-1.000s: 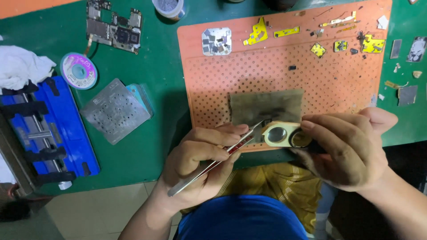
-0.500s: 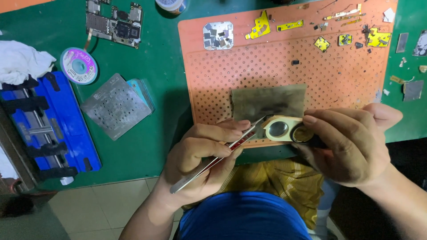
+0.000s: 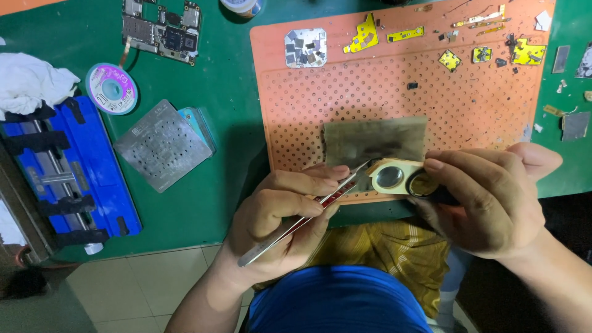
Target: The person cleans a small electronic component using a toothbrush and a cloth, then uses tweezers to handle the component and applies a liquid from a small bottle. The person also uses a magnifying glass to inspect the component.
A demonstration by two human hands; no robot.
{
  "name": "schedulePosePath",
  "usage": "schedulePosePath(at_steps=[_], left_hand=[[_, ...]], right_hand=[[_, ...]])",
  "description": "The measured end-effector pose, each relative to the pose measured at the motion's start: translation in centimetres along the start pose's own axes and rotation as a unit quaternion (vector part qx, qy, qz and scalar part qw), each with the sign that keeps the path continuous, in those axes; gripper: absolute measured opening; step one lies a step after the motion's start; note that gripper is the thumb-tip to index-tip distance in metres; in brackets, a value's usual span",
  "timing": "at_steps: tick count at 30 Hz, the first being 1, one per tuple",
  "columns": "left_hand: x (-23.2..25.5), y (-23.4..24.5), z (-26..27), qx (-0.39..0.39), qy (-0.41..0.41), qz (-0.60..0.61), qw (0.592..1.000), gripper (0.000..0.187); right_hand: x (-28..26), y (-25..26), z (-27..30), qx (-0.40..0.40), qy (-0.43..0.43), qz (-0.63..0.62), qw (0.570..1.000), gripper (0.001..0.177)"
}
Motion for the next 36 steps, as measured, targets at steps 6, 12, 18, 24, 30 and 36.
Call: schedulePosePath(at_steps=[6, 12, 18, 24, 30, 36], left_hand=[[0.04, 0.01, 0.03, 0.004, -0.004, -0.009, 1.000, 0.025], [-0.45, -0.01, 0.18, 0.026, 0.018, 0.014, 0.999, 0.025], [-0.70, -0.04, 0.24, 0.028, 0.027, 0.015, 0.999, 0.024], [-0.61, -0.04, 0.18, 0.032, 0.027, 0.021, 0.999, 0.024], [-0.47, -0.05, 0.21, 0.025, 0.022, 0.020, 0.999, 0.027], [-0.38, -0.05, 0.19, 0.022, 0.010, 0.002, 1.000, 0.028]], right_hand=[[-0.06, 0.05, -0.02, 0.022, 0.004, -0.014, 1.000, 0.034], [0.07, -0.08, 0.13, 0.010, 0.002, -0.003, 1.000, 0.034], [0.06, -0.08, 0.34, 0.017, 0.003, -0.010, 1.000, 0.035], [0.06, -0.11, 0.34, 0.019, 0.008, -0.024, 1.000, 0.033], [0.10, -0.16, 0.54, 0.015, -0.002, -0.024, 1.000, 0.034], [0.11, -0.10, 0.51, 0.012, -0.005, -0.015, 1.000, 0.034]])
Point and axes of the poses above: each hand's wrist, its own z-axis away from the middle knuckle, its own y-axis out of the back of the hand, x = y × z, the point moved 5 cm from there along -z, towards the middle knuckle, and after that the axes turned 15 degrees about y, right-handed, at the moved point
